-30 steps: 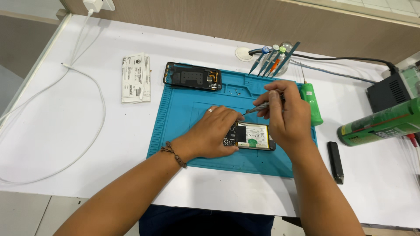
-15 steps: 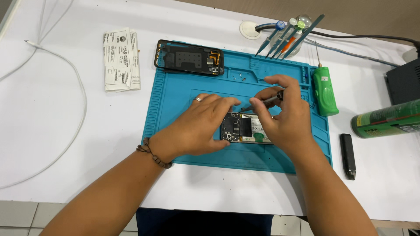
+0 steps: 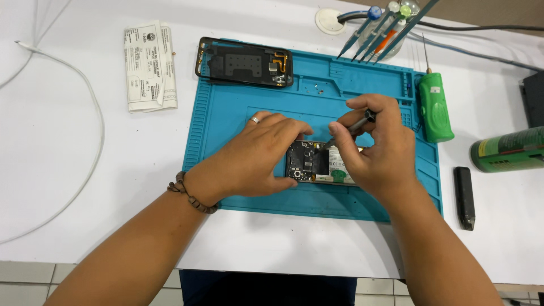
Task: The person uses a screwdriver to remove screws from a disassembled smartphone placed on a blue anti-static mat. They then use a metal spudger to pry and separate internal components near the battery and motherboard.
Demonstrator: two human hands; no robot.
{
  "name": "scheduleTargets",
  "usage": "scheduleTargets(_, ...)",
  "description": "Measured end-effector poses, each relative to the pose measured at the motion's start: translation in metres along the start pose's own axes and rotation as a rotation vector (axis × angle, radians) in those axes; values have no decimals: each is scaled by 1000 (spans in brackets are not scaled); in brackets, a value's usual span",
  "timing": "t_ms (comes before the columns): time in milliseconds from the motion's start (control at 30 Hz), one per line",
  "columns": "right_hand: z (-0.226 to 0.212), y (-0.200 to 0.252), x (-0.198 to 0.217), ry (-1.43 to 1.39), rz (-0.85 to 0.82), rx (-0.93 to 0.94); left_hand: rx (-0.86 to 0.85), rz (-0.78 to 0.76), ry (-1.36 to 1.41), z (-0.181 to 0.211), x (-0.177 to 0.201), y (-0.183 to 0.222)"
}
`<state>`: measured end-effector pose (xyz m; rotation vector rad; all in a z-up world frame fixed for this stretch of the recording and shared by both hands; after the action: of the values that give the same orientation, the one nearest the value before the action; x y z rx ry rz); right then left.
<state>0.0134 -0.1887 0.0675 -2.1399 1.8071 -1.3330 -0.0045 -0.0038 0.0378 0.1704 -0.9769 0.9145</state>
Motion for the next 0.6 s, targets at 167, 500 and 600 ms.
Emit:
scheduleTargets(167,6,4,-5,114,-64,-37,-18,-21,-76,-3,-7,1)
scheduleTargets(500,12,7,-10,247,-152,-130,-4,-65,-113,-5,-10,0)
scheduleTargets(600,11,8,-10,253,-147,-124,-15,-62,-92,-5,-9,-1)
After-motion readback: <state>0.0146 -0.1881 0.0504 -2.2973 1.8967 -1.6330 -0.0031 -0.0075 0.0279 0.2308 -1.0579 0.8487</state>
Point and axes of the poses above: each hand's wrist, its own y-axis away from the middle knuckle, its own x-axis out of the back of the hand, z = x × y, the point moved 5 cm from there along -y, towards the middle knuckle, and after that the axes turned 1 degree about -y, right-handed, at the moved point
